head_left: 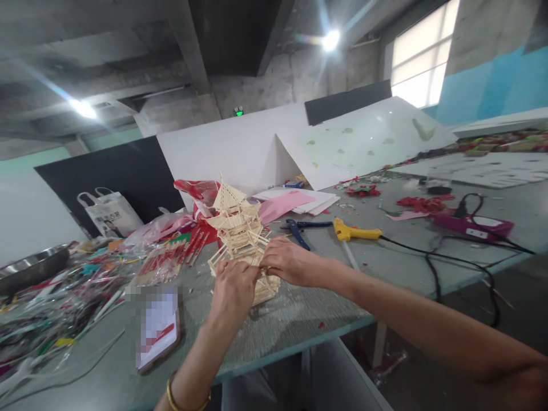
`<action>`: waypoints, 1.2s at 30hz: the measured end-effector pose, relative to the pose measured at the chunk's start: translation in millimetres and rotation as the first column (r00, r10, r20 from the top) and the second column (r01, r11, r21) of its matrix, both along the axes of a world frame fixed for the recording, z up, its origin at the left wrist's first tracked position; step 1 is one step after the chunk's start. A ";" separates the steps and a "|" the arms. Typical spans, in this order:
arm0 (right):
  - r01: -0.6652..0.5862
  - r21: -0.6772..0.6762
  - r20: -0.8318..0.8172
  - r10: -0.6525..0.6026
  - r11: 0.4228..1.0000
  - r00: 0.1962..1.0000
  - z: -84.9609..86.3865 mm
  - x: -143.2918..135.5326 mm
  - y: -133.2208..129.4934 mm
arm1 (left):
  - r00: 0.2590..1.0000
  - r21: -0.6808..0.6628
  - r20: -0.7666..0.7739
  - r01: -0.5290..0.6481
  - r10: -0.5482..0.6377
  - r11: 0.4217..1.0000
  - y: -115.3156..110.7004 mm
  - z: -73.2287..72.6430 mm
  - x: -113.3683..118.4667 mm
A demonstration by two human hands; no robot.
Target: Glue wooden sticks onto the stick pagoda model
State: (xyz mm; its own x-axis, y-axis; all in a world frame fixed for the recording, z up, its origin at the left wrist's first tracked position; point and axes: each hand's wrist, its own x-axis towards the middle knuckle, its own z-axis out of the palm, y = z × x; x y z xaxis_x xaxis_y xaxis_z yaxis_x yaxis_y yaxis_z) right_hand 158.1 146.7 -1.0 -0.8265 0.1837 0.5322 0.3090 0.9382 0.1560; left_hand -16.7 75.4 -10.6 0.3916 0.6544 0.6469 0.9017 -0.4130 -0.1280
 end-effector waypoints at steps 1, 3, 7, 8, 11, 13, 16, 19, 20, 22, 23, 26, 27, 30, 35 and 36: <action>0.000 0.006 0.002 0.000 1.000 1.000 0.2 -0.3 -0.3 | 1.000 0.003 0.004 -0.001 0.001 1.000 0.0 -0.2 0.2; 0.004 0.018 0.004 -0.004 1.000 1.000 0.2 -0.9 -0.8 | 1.000 0.006 0.002 -0.004 0.004 1.000 0.2 -0.6 0.4; 0.011 0.030 -0.004 -0.011 0.999 1.000 0.0 -2.3 -1.5 | 1.000 0.024 -0.014 -0.014 0.014 1.000 1.0 -1.9 0.6; 0.016 0.031 -0.006 -0.016 0.999 1.000 0.3 -2.8 -1.9 | 1.000 0.033 -0.016 -0.018 0.019 0.999 1.3 -2.5 0.6; 0.041 0.033 -0.007 -0.041 0.999 0.999 1.6 -5.0 -3.8 | 0.999 0.059 -0.023 -0.034 0.036 0.998 2.7 -4.9 0.9; 0.063 0.030 -0.008 -0.063 0.998 0.998 2.3 -6.6 -5.3 | 0.999 0.057 -0.021 -0.045 0.047 0.997 3.2 -6.0 1.3; 0.077 0.025 -0.015 -0.077 0.997 0.997 1.9 -7.9 -6.9 | 0.998 0.034 -0.014 -0.062 0.063 0.997 2.2 -5.2 2.7; 0.052 0.011 -0.027 -0.051 0.999 0.998 1.2 -6.3 -8.4 | 0.997 0.023 -0.009 -0.074 0.074 0.997 -1.0 -1.5 4.5; 0.041 -0.002 -0.024 -0.041 0.999 0.999 1.4 -5.3 -9.2 | 0.997 0.022 -0.007 -0.076 0.076 0.997 -2.3 -0.2 4.9; 0.033 -0.028 -0.008 -0.034 0.999 0.999 2.6 -3.0 -11.5 | 0.997 0.022 -0.014 -0.078 0.078 0.997 -4.4 1.8 5.3; 0.036 -0.039 0.004 -0.036 0.999 0.999 3.7 -2.1 -13.0 | 0.996 0.022 -0.021 -0.082 0.083 0.996 -5.2 2.3 5.4; 0.044 -0.069 0.025 -0.042 0.997 0.999 8.1 -0.2 -18.6 | 0.993 0.017 -0.052 -0.106 0.107 0.994 -6.1 2.8 5.7; 0.043 -0.078 0.025 -0.041 0.996 0.999 10.0 0.5 -20.4 | 0.992 0.015 -0.056 -0.113 0.113 0.994 -6.2 3.1 5.7; 0.040 -0.087 0.007 -0.039 0.995 0.999 17.1 5.0 -25.1 | 0.994 0.013 -0.038 -0.098 0.098 0.995 -6.7 7.9 2.4; 0.078 -0.035 -0.108 -0.082 0.996 0.991 31.6 28.4 -30.8 | 0.996 0.121 0.058 -0.075 0.068 0.990 -20.2 36.2 -27.7; 0.099 -0.030 -0.133 -0.102 0.995 0.986 33.9 34.7 -32.1 | 0.994 0.145 0.082 -0.085 0.074 0.986 -26.3 44.2 -36.3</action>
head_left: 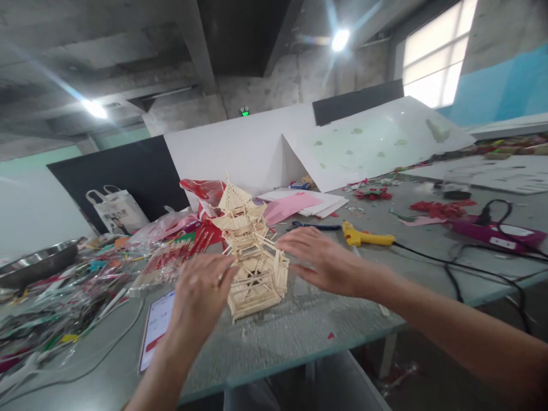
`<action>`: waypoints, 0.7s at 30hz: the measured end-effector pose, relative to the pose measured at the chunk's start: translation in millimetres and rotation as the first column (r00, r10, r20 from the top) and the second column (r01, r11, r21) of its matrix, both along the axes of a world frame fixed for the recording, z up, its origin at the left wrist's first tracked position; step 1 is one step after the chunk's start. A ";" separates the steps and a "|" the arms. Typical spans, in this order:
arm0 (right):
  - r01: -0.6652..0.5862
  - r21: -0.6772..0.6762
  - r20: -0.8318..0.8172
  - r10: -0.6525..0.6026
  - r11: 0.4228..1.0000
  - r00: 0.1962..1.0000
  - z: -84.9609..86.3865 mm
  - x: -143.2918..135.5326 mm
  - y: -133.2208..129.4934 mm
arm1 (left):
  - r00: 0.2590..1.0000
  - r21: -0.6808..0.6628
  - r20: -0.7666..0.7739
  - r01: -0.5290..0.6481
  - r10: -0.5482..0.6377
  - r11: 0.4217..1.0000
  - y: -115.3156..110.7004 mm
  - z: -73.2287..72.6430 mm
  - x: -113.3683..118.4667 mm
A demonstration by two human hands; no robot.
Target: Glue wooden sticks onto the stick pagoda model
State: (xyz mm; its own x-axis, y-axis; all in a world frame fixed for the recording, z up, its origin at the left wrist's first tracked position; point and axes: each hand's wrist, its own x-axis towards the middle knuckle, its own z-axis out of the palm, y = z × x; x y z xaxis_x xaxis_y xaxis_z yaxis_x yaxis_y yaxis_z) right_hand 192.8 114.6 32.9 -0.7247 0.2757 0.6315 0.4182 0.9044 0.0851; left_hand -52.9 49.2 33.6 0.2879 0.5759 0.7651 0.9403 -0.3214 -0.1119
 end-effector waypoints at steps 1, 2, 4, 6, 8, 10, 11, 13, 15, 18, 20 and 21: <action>0.023 0.001 -0.021 -0.023 1.000 1.000 1.9 6.3 -1.4 | 0.999 0.039 0.036 -0.013 0.012 0.999 -7.1 8.1 -8.2; 0.045 -0.002 -0.043 -0.045 0.999 0.998 3.1 12.3 -2.8 | 0.996 0.066 0.081 -0.031 0.025 0.997 -15.0 15.9 -15.4; 0.080 -0.030 -0.064 -0.082 0.996 0.995 3.2 22.9 -5.1 | 0.982 0.045 0.169 -0.093 0.084 0.995 -31.4 29.8 -25.7; 0.098 -0.079 -0.053 -0.102 0.992 0.993 -0.8 30.8 -6.6 | 0.961 0.026 0.247 -0.135 0.124 0.991 -46.1 40.1 -30.3; 0.114 -0.141 -0.011 -0.117 0.983 0.993 -9.0 36.3 -7.3 | 0.939 0.022 0.310 -0.165 0.150 0.986 -57.0 46.1 -32.0; 0.126 -0.190 0.048 -0.119 0.974 0.992 -20.8 40.0 -8.4 | 0.920 -0.010 0.347 -0.193 0.184 0.981 -63.8 46.7 -33.7; 0.128 -0.211 0.081 -0.113 0.969 0.990 -27.5 41.4 -9.6 | 0.912 -0.037 0.358 -0.203 0.203 0.978 -65.9 44.6 -35.1; 0.125 -0.249 0.148 -0.090 0.960 0.985 -40.7 43.3 -14.6 | 0.900 -0.090 0.375 -0.203 0.222 0.975 -68.5 34.4 -38.5; 0.143 -0.295 0.201 -0.086 0.945 0.976 -51.5 43.9 -23.3 | 0.892 -0.145 0.391 -0.183 0.226 0.972 -69.9 16.2 -40.7; 0.197 -0.406 0.208 -0.120 0.893 0.971 -61.1 41.8 -40.8 | 0.889 -0.257 0.396 -0.132 0.229 0.957 -71.2 -22.8 -38.4; 0.221 -0.496 0.181 -0.149 0.840 0.972 -64.8 38.0 -51.2 | 0.890 -0.304 0.409 -0.075 0.202 0.950 -71.5 -51.1 -33.5; 0.225 -0.531 0.160 -0.164 0.817 0.973 -66.6 35.3 -55.2 | 0.885 -0.302 0.426 -0.058 0.189 0.951 -71.3 -64.4 -30.8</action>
State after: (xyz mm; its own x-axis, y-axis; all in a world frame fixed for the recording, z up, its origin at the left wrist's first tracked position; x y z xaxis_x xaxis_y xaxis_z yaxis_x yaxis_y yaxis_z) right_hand 228.1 59.4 -33.7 -0.6708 0.6937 0.2625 0.6071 0.7168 -0.3428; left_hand -83.7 -22.1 -30.8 -0.1329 0.7881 0.6010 0.9022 -0.1547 0.4025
